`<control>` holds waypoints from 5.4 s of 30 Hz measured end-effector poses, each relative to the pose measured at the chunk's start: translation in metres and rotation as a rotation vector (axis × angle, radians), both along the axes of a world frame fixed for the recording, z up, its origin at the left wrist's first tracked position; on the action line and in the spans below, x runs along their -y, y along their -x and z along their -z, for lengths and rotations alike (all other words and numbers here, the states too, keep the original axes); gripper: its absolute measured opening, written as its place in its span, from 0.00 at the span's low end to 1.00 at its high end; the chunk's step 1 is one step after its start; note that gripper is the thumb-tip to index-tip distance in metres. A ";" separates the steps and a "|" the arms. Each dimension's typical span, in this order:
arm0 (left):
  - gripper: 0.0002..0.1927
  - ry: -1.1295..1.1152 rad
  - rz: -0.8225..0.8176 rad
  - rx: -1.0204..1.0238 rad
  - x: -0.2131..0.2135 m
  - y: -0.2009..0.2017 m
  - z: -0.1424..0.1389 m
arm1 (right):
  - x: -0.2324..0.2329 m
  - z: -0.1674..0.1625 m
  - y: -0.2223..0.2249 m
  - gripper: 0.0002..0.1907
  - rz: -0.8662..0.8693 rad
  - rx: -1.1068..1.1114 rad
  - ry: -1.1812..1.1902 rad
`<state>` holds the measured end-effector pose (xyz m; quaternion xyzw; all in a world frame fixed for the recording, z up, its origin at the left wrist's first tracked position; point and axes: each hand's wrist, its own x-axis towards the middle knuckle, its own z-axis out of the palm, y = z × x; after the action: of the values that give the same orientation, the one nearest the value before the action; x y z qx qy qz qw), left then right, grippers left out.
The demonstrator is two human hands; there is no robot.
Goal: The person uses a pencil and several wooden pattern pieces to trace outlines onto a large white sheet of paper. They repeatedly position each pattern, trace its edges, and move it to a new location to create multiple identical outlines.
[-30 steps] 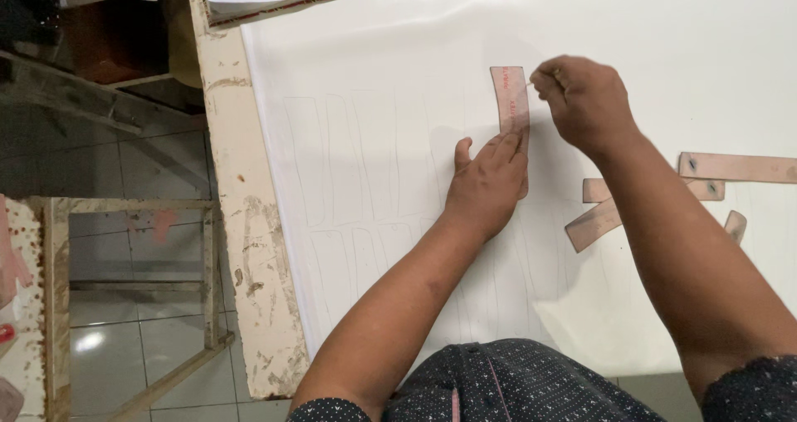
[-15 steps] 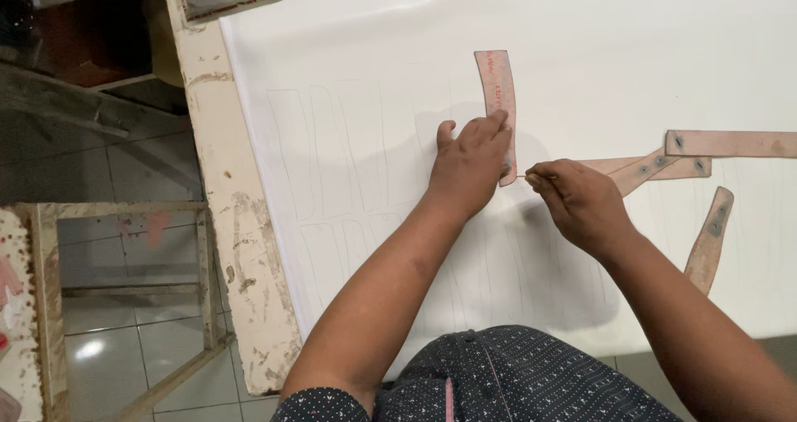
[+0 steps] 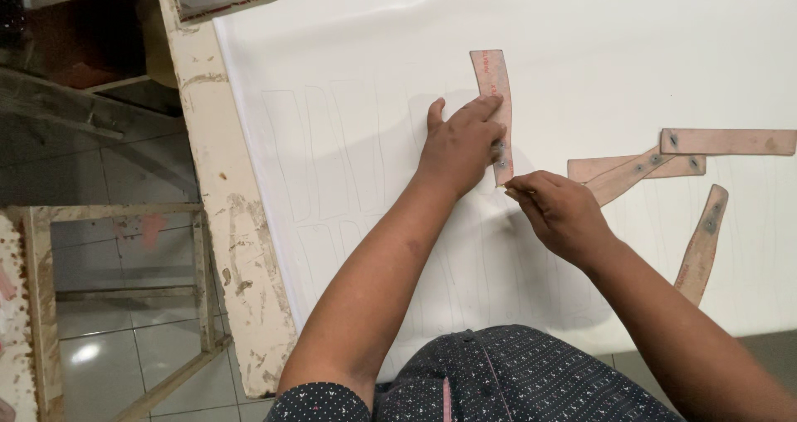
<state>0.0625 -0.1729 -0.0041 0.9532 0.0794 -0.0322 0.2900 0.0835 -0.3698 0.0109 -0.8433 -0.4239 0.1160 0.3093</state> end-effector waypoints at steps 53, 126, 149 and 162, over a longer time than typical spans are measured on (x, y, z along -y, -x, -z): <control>0.11 -0.218 0.037 0.143 0.007 0.005 0.037 | 0.038 0.000 -0.031 0.16 0.380 -0.147 -0.001; 0.23 -0.285 -0.607 0.298 -0.022 0.044 0.021 | 0.155 0.017 -0.092 0.32 0.139 0.082 0.570; 0.22 -0.229 -0.535 0.272 0.014 0.038 0.038 | 0.151 0.029 -0.097 0.24 0.409 0.026 0.273; 0.34 -0.180 -0.578 0.168 0.061 0.016 0.030 | 0.151 0.031 -0.099 0.24 0.428 -0.002 0.308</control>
<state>0.0468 -0.2339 -0.0343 0.9123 0.3254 0.1376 0.2069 0.1826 -0.5207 -0.0205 -0.9507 -0.2131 0.1121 0.1953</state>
